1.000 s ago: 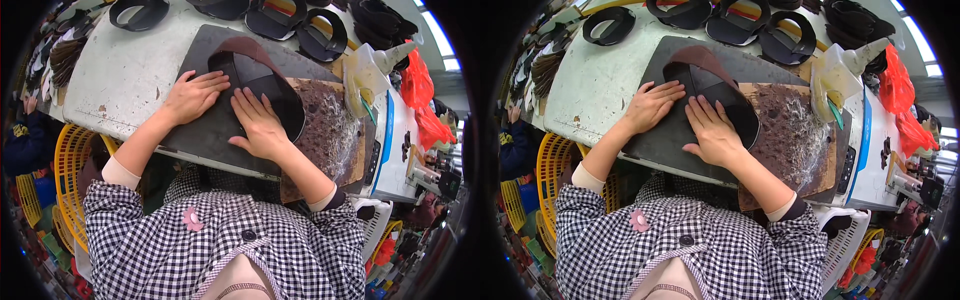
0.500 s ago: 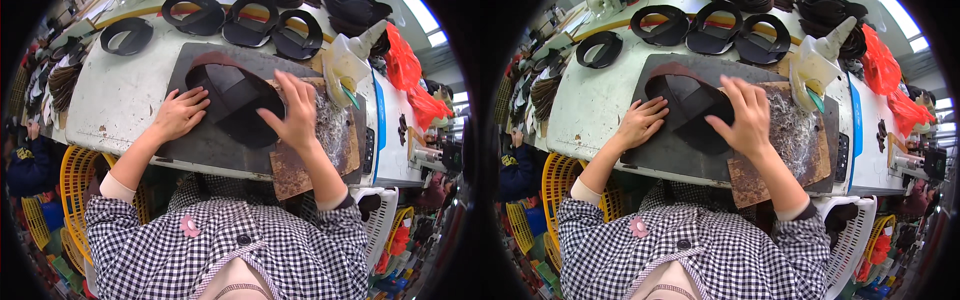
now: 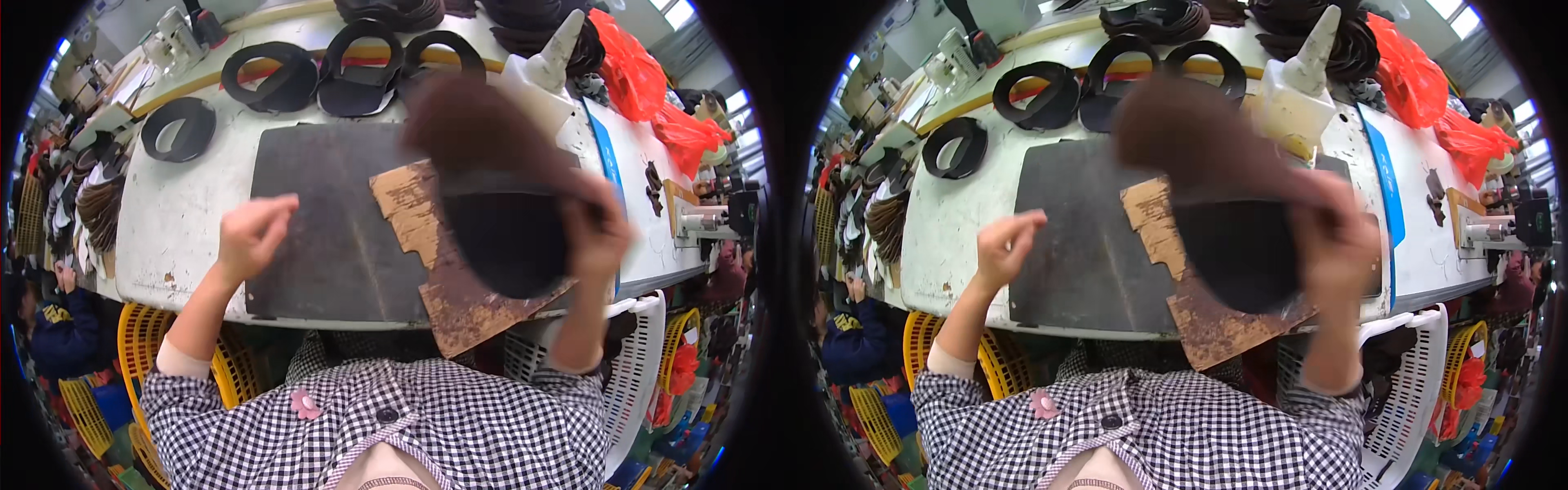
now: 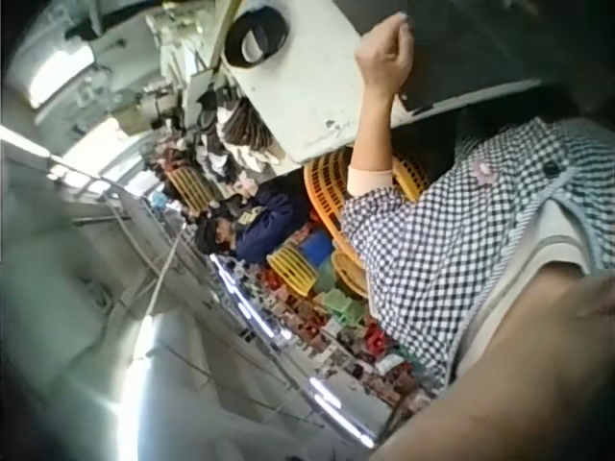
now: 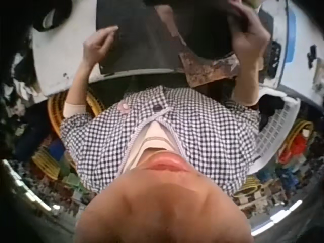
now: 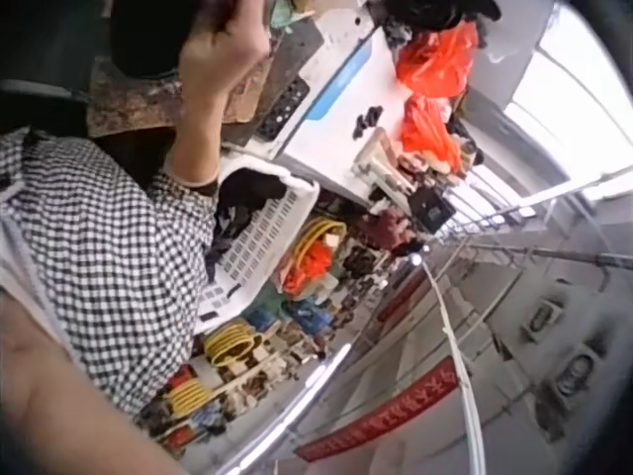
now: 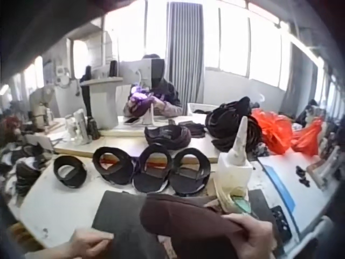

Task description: The person assembles shoe uppers by pressing and fitting shoe upper pieces and linings together by hand, and places the assembled components into a basket.

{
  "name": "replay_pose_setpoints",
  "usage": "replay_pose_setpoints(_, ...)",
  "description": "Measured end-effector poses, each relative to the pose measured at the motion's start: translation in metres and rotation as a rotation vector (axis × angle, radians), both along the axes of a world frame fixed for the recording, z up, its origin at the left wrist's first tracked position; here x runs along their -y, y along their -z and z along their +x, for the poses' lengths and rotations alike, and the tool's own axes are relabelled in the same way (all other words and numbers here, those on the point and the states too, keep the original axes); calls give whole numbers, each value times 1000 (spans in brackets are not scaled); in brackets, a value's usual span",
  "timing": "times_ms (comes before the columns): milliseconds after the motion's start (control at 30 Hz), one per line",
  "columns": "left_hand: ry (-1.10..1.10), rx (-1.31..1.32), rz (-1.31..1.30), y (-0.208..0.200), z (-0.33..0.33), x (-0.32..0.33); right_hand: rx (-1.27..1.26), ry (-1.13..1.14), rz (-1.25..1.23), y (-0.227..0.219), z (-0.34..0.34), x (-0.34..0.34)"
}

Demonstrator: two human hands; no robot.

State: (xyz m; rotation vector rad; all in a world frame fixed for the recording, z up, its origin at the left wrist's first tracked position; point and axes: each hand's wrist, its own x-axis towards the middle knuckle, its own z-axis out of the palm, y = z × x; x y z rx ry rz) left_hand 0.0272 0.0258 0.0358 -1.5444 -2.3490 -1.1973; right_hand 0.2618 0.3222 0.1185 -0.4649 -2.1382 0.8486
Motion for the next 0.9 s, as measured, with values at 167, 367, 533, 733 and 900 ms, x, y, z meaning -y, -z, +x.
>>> replay_pose_setpoints(167, -97, -169, -76, 33, -65, -152, -93, 684, -89, 11, 118, -140)
replay_pose_setpoints(367, -257, -132, -588, 58, -115, -213, 239, 736, -148, 178, 146, -219)
replay_pose_setpoints(533, -2, -581, 81, -5, -66, -142, 233, 784, 682, 111, 117, -173)
replay_pose_setpoints(733, 323, -477, -417, 36, 60, -30, -37, -682, 555, 52, -60, 47)
replay_pose_setpoints(900, 287, -151, -329, 35, 56, -5, 311, -774, 704, 129, -88, 87)
